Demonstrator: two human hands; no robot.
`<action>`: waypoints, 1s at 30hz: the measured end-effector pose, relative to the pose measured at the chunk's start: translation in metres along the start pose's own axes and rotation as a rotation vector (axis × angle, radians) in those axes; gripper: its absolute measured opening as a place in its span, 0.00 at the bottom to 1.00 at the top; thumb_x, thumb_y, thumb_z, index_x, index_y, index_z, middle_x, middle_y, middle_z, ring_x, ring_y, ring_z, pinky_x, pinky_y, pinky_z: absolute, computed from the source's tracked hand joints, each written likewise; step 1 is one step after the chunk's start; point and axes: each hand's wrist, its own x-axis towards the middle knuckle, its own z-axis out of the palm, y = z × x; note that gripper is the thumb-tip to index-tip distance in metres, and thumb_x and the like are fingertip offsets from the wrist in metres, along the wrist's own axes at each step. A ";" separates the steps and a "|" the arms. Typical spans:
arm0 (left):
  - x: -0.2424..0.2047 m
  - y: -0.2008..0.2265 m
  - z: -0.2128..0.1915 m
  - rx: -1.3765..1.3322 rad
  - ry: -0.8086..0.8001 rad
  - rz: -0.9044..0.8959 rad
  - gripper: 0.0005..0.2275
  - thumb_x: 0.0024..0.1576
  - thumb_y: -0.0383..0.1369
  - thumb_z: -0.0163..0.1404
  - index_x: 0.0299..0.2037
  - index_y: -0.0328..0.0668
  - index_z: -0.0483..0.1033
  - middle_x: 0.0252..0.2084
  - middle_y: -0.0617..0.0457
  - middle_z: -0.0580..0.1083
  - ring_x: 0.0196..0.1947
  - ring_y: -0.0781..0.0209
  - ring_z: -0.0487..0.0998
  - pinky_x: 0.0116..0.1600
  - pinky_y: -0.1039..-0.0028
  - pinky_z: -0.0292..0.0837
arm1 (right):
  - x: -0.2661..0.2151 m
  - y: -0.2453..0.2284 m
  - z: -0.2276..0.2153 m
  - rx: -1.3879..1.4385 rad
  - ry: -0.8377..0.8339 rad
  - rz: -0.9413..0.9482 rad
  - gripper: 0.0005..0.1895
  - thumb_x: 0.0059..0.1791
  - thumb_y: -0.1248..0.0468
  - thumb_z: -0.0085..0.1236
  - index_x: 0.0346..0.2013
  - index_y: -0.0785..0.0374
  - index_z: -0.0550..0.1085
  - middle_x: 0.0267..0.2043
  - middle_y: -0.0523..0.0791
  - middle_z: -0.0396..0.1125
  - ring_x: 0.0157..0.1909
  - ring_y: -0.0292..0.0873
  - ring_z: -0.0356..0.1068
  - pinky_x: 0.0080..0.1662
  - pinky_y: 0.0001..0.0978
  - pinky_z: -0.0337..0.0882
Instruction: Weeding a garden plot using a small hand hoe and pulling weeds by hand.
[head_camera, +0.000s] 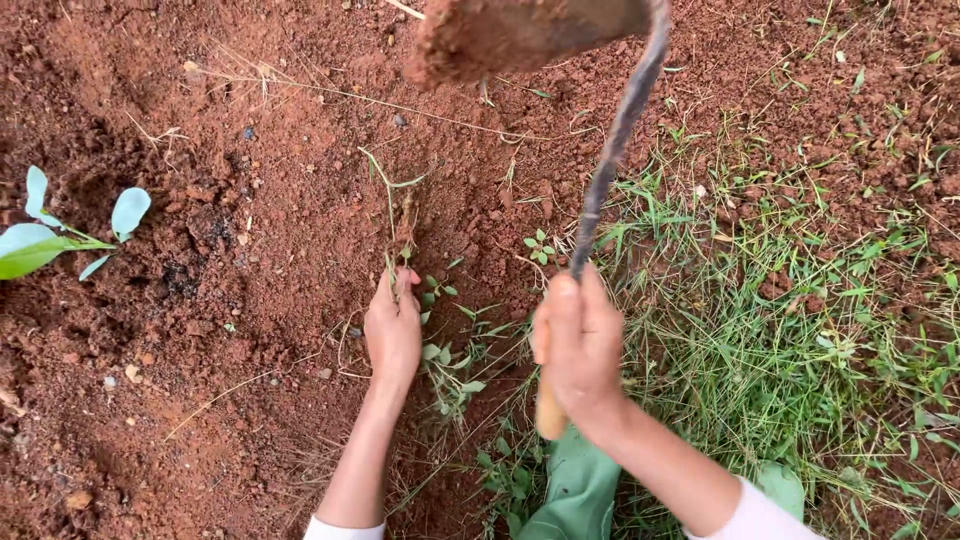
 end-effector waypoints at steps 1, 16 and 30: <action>0.002 -0.009 0.004 0.002 -0.001 0.003 0.14 0.69 0.40 0.36 0.44 0.45 0.75 0.18 0.58 0.66 0.15 0.69 0.62 0.22 0.71 0.56 | 0.001 0.007 0.010 0.002 0.003 -0.001 0.11 0.62 0.58 0.37 0.40 0.61 0.63 0.22 0.36 0.59 0.21 0.29 0.57 0.22 0.25 0.60; -0.092 -0.077 0.008 -0.157 -0.024 0.280 0.11 0.68 0.35 0.36 0.47 0.41 0.72 0.22 0.64 0.70 0.18 0.79 0.69 0.21 0.81 0.63 | -0.005 -0.003 0.004 -0.274 0.017 0.183 0.12 0.59 0.57 0.41 0.37 0.60 0.67 0.17 0.37 0.58 0.16 0.29 0.55 0.18 0.25 0.57; 0.004 0.030 -0.030 0.430 0.286 0.385 0.22 0.64 0.54 0.48 0.42 0.38 0.72 0.16 0.61 0.67 0.11 0.72 0.62 0.16 0.76 0.56 | -0.025 -0.014 -0.081 -0.469 0.024 0.389 0.12 0.56 0.58 0.45 0.35 0.62 0.70 0.17 0.40 0.60 0.17 0.32 0.57 0.19 0.28 0.58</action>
